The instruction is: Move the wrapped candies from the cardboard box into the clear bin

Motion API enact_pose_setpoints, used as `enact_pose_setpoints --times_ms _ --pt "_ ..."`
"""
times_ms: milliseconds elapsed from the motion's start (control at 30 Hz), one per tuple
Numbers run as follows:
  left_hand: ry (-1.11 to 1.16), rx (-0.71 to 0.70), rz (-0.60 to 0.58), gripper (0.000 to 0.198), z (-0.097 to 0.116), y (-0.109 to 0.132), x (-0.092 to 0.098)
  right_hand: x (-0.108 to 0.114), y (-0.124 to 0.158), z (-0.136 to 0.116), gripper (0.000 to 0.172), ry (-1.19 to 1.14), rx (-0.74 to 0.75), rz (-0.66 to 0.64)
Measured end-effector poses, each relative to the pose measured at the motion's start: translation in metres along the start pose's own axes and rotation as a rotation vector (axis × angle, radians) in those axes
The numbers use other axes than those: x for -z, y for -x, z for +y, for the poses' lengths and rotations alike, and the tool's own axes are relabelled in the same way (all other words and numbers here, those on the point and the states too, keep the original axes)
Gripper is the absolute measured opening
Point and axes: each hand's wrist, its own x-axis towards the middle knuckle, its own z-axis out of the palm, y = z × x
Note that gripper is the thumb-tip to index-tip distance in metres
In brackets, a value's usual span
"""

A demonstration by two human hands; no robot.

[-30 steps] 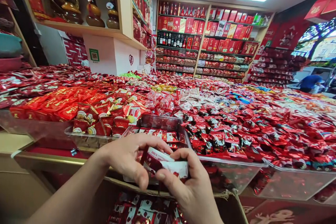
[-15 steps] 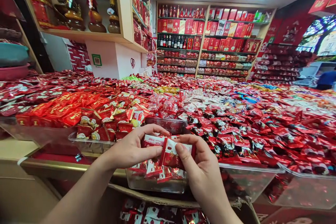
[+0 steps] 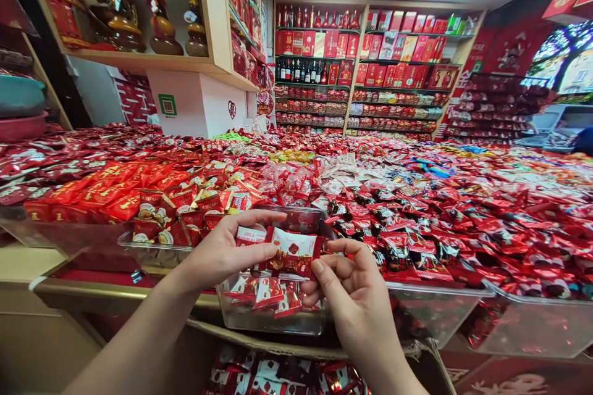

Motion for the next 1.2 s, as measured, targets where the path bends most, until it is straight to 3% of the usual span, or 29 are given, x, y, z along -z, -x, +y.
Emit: enact_pose_setpoints --times_ms 67,167,267,400,600,667,833,967,1200 --pt "0.009 0.027 0.044 0.030 -0.001 -0.001 -0.001 0.001 0.000 0.004 0.023 0.174 0.181 0.038" --pt "0.117 0.105 0.139 0.030 -0.003 -0.003 -0.003 0.000 -0.001 0.008 0.017 0.616 0.587 0.096" --pt "0.107 0.103 0.178 0.028 -0.003 -0.005 -0.006 -0.007 -0.007 0.009 0.029 0.902 0.792 -0.012" --pt "0.055 0.055 0.163 0.026 -0.006 -0.005 -0.007 -0.024 -0.025 0.006 0.044 0.974 0.705 -0.090" --pt "0.059 -0.076 0.201 0.024 -0.016 -0.010 -0.004 -0.035 -0.050 -0.003 0.032 1.112 0.781 -0.180" --pt "0.136 -0.049 0.204 0.023 -0.019 -0.011 -0.003 -0.034 -0.058 -0.008 0.025 1.140 0.727 -0.161" --pt "0.352 -0.002 0.436 0.023 -0.020 -0.011 -0.001 -0.034 -0.089 -0.015 0.003 1.386 0.444 -0.171" --pt "0.508 -0.028 0.528 0.025 -0.018 -0.008 0.003 -0.053 -0.113 -0.002 0.009 1.552 0.450 -0.445" --pt "0.563 -0.017 0.585 0.032 -0.021 -0.009 0.006 -0.091 -0.138 0.046 0.018 1.561 0.579 -0.818"
